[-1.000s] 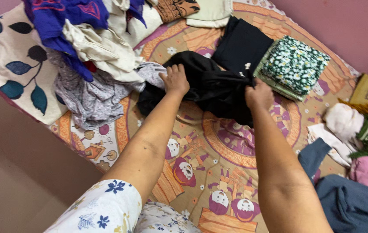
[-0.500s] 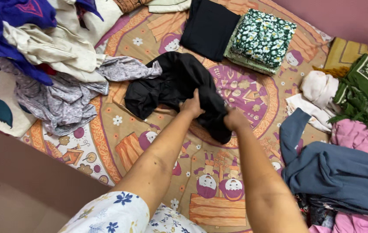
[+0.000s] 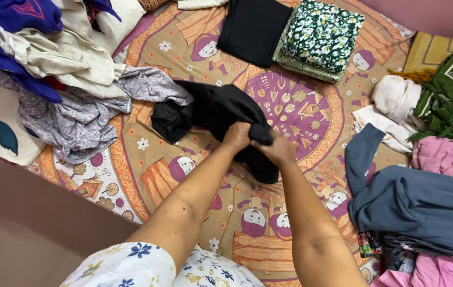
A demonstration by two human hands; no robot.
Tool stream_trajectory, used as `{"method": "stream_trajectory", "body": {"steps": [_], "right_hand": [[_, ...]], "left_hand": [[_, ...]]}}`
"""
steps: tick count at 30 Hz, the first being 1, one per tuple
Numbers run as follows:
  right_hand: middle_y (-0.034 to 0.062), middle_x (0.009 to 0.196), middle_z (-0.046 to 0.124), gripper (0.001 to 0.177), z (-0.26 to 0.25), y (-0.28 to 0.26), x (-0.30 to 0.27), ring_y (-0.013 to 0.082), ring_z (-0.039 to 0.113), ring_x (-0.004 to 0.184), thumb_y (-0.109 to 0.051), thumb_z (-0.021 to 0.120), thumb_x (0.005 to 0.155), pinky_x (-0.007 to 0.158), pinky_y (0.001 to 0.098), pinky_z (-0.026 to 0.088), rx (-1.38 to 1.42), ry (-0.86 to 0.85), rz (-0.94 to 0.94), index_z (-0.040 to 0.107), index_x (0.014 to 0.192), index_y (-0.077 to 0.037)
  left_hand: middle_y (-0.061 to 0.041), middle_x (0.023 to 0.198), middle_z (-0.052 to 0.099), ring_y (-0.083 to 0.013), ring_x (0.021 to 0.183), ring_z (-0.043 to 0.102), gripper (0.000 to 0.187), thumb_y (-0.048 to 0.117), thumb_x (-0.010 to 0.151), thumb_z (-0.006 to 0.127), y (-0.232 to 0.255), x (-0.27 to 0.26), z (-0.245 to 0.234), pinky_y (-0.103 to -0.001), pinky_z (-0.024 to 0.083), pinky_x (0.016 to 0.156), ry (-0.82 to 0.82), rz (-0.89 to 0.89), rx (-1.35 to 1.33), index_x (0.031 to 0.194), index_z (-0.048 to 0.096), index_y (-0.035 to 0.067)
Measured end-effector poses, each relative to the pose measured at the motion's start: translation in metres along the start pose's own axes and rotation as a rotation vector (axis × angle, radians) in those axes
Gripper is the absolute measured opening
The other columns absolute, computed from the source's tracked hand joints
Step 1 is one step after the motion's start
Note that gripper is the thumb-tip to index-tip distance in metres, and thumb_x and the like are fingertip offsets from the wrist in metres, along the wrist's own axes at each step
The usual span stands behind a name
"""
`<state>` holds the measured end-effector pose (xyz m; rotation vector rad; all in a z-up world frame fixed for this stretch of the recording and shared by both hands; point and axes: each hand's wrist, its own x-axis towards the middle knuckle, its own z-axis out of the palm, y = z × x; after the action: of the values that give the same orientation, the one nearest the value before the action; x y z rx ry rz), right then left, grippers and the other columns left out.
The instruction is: The person picks up a black garment from a pile on a bed, spreads it out flat, and folds it multiple times by hand.
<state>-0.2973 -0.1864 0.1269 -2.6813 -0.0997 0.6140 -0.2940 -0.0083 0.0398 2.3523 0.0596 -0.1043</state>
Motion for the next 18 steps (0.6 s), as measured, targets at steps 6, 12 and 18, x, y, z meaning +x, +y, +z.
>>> {"method": "stream_trajectory", "body": {"steps": [6,12,18], "right_hand": [[0.0172,0.130,0.068,0.097,-0.007,-0.047,0.011,0.0323,0.066,0.120,-0.047,0.086,0.071,0.102,0.0444,0.051,0.588,0.340,-0.098,0.044,0.153,-0.018],[0.0184,0.129,0.064,0.093,-0.011,-0.096,0.026,0.0392,0.063,0.114,-0.039,0.090,0.064,0.095,0.0498,0.049,0.012,0.070,-0.666,0.051,0.146,-0.019],[0.0173,0.108,0.075,0.022,-0.005,-0.128,0.043,0.0427,0.069,0.099,-0.025,0.060,0.093,0.086,0.0547,0.053,-0.047,0.207,-0.403,0.073,0.110,-0.021]], "left_hand": [[-0.022,0.102,0.072,-0.0406,0.098,0.070,0.017,0.009,0.086,0.063,0.011,-0.019,0.024,-0.053,0.055,0.085,-0.129,0.135,0.141,0.099,0.074,0.007],[-0.022,0.110,0.074,-0.0378,0.102,0.070,0.037,0.007,0.080,0.061,0.001,-0.055,0.014,-0.049,0.055,0.084,-0.036,0.596,0.179,0.116,0.073,0.008],[-0.018,0.103,0.075,-0.0353,0.102,0.071,0.038,0.036,0.082,0.075,0.036,-0.068,-0.052,-0.046,0.056,0.091,-0.511,0.326,0.420,0.107,0.073,0.007]]}}
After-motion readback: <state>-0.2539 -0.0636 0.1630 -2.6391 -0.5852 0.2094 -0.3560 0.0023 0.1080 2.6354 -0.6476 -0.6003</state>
